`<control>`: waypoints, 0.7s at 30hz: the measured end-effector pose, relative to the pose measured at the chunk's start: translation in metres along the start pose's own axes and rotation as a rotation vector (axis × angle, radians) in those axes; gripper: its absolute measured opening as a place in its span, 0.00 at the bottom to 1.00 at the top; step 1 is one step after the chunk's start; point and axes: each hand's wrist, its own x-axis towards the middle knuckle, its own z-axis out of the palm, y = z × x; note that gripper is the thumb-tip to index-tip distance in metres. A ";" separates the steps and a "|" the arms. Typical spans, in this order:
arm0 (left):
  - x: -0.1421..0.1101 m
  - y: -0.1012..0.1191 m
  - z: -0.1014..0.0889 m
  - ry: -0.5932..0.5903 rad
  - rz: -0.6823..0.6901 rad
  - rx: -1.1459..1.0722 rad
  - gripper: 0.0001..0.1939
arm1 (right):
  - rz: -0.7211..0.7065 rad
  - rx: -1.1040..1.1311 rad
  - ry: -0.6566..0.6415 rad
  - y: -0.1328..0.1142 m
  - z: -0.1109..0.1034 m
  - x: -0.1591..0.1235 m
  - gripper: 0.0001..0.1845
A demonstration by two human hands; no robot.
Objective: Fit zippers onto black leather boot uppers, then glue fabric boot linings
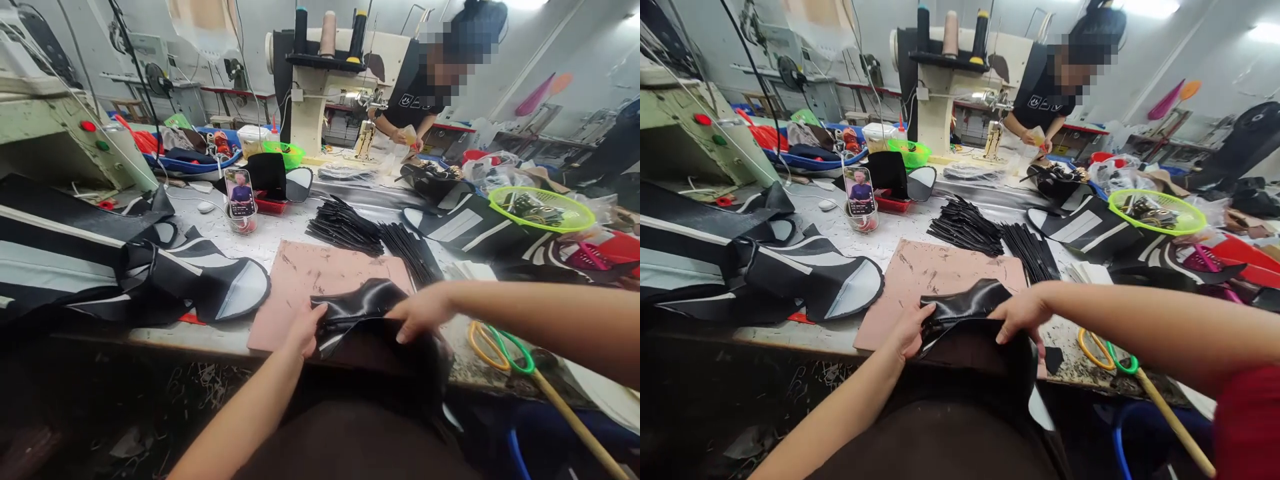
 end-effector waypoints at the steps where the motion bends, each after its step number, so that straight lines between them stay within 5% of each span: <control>1: -0.002 0.000 -0.001 -0.017 -0.001 -0.002 0.13 | 0.017 0.037 -0.069 -0.004 0.003 -0.005 0.08; 3: -0.003 0.001 -0.002 -0.046 0.002 -0.008 0.15 | 0.029 -0.062 -0.184 -0.013 0.012 -0.017 0.11; 7: -0.004 0.003 -0.003 -0.069 0.008 -0.024 0.18 | 0.047 -0.178 -0.102 -0.007 0.030 -0.043 0.28; 11: -0.009 -0.005 0.000 -0.056 0.003 -0.024 0.18 | 0.115 0.065 -0.044 0.026 0.030 -0.051 0.23; 14: -0.011 -0.010 0.005 -0.055 -0.002 -0.012 0.18 | 0.154 -0.172 -0.115 0.020 0.027 -0.044 0.17; 18: -0.007 -0.012 0.011 -0.051 -0.015 -0.030 0.19 | -0.167 -0.684 -0.082 -0.030 0.043 -0.034 0.25; 21: -0.003 -0.012 0.013 -0.042 -0.015 -0.046 0.19 | -0.319 -0.854 -0.077 -0.056 0.059 -0.022 0.14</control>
